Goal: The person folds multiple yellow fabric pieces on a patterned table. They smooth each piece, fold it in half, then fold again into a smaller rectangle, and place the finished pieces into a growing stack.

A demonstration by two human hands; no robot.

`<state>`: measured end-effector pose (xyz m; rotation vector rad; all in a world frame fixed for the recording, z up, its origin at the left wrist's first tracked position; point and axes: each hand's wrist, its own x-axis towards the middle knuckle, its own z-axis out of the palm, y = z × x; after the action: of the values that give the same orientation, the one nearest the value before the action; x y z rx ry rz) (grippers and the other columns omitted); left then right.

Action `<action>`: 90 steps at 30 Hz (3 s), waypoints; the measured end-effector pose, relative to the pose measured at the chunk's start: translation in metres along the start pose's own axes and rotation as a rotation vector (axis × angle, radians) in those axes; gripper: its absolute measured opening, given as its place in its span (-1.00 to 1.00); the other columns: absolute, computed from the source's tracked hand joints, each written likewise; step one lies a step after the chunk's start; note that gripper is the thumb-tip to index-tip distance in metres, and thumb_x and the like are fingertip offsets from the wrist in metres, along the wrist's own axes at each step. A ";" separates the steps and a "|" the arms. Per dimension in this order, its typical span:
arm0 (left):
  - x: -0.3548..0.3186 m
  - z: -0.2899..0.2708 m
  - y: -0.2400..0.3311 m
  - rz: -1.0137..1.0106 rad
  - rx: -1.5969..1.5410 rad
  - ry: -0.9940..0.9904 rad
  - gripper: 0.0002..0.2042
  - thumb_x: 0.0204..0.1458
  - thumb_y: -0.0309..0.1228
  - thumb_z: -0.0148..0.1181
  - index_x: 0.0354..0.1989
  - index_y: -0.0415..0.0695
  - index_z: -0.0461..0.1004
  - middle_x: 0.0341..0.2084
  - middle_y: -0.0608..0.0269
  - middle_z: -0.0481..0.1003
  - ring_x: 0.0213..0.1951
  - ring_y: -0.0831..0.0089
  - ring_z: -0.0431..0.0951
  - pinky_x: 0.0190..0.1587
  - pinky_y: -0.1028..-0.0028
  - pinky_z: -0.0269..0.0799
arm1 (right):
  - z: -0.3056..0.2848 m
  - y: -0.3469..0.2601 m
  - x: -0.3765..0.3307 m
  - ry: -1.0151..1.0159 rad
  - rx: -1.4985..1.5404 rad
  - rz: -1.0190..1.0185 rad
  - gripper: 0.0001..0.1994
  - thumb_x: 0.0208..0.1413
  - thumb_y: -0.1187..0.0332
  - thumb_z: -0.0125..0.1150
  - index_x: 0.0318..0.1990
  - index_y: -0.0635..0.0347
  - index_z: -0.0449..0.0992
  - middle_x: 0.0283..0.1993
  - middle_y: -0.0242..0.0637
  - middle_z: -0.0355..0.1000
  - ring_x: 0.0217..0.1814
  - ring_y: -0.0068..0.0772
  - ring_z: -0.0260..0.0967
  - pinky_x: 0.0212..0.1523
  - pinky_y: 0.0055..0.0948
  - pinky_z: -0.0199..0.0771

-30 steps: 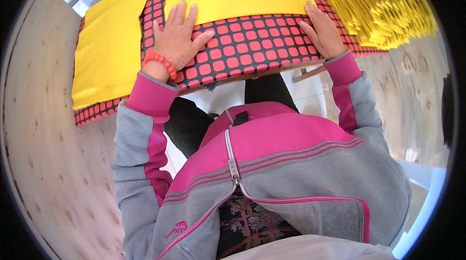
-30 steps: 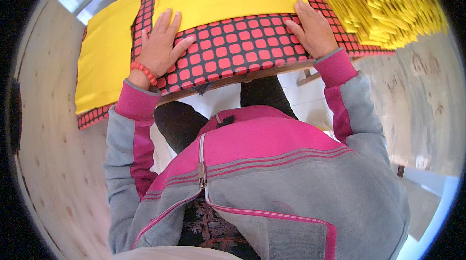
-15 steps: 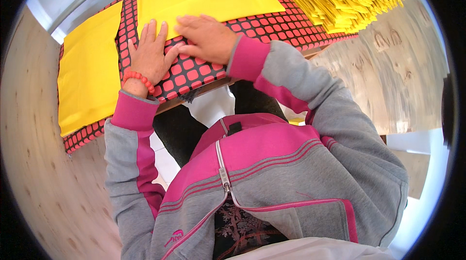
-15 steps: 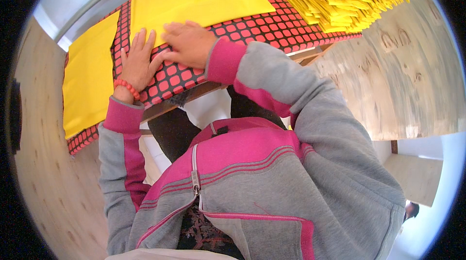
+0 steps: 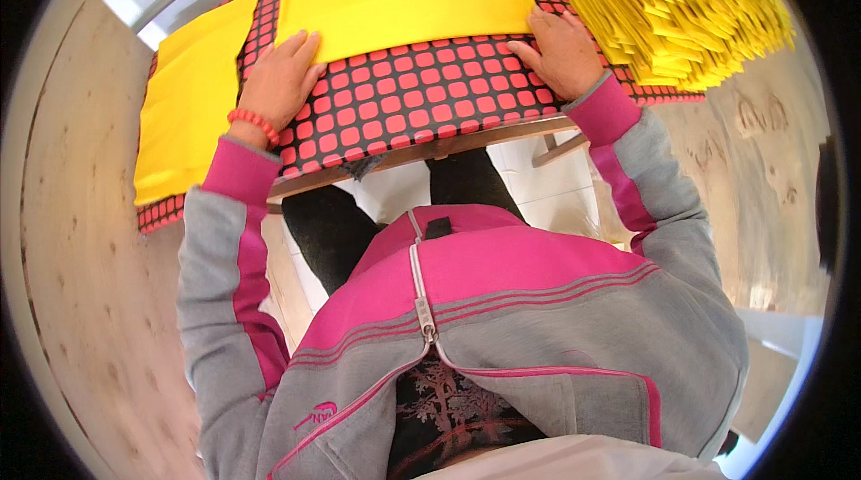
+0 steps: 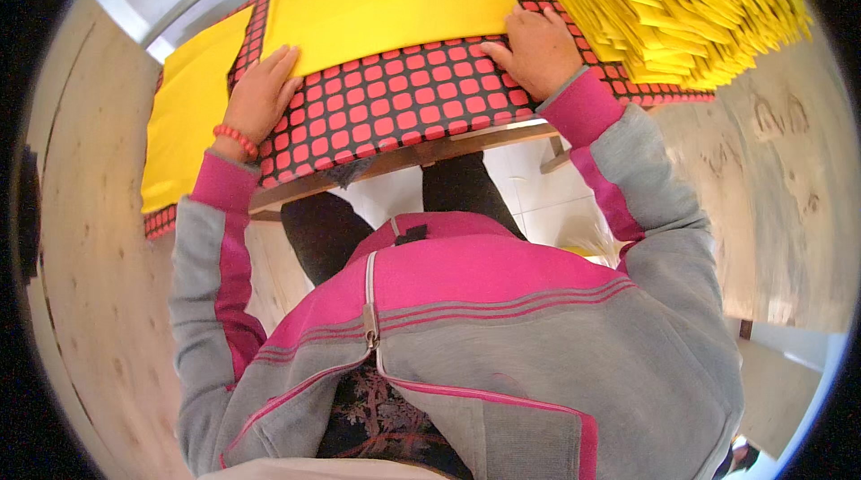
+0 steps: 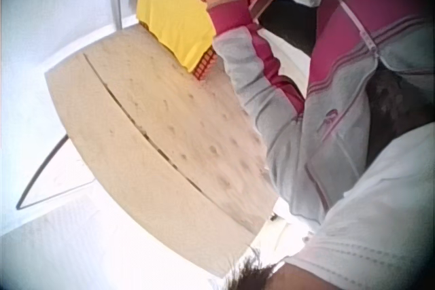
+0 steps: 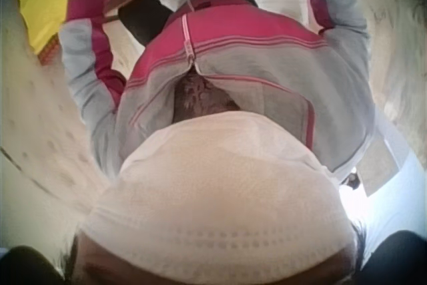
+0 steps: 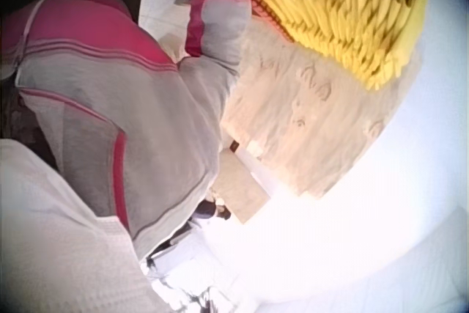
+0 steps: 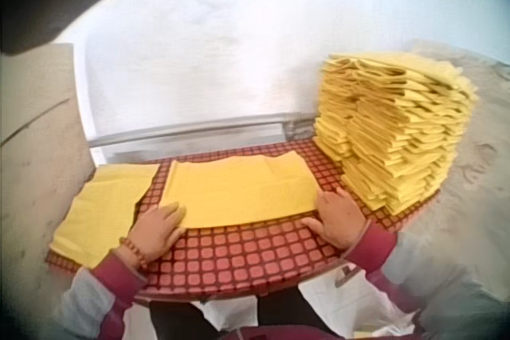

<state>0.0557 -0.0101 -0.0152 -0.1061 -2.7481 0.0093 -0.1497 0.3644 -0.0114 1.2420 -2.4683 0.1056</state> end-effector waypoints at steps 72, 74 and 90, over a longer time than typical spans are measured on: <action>0.120 -0.026 -0.033 0.004 -0.364 -0.680 -0.51 0.00 -0.37 0.35 0.16 -0.15 0.48 -0.05 0.07 0.60 -0.04 0.31 0.62 0.02 0.32 0.53 | -0.012 -0.175 -0.005 0.221 0.436 -0.446 -0.82 -0.02 0.35 0.14 -0.25 0.20 0.48 -0.15 -0.20 0.46 -0.03 -0.23 0.48 0.07 -0.29 0.48; 0.104 -0.015 -0.012 0.251 -0.054 -0.242 -0.55 0.02 -0.37 0.32 0.13 -0.14 0.50 -0.01 0.01 0.58 0.01 0.15 0.61 0.06 0.27 0.52 | -0.012 -0.179 0.001 0.241 0.446 -0.427 -0.88 -0.06 0.36 0.17 -0.35 0.16 0.45 -0.28 -0.22 0.41 -0.15 -0.24 0.47 -0.09 -0.28 0.48; -0.010 -0.068 0.088 0.064 -0.245 -0.343 -0.44 0.03 -0.21 0.34 0.14 -0.31 0.43 0.19 -0.24 0.41 0.19 -0.10 0.44 0.24 0.19 0.39 | -0.023 -0.165 0.006 0.138 0.552 -0.363 -0.88 0.03 0.41 0.12 -0.27 0.19 0.42 -0.26 -0.19 0.45 -0.18 -0.10 0.50 -0.21 -0.21 0.50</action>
<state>0.0969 0.0761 0.0425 -0.2836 -3.0753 -0.3201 -0.0163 0.2653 -0.0041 1.8102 -2.1175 0.7864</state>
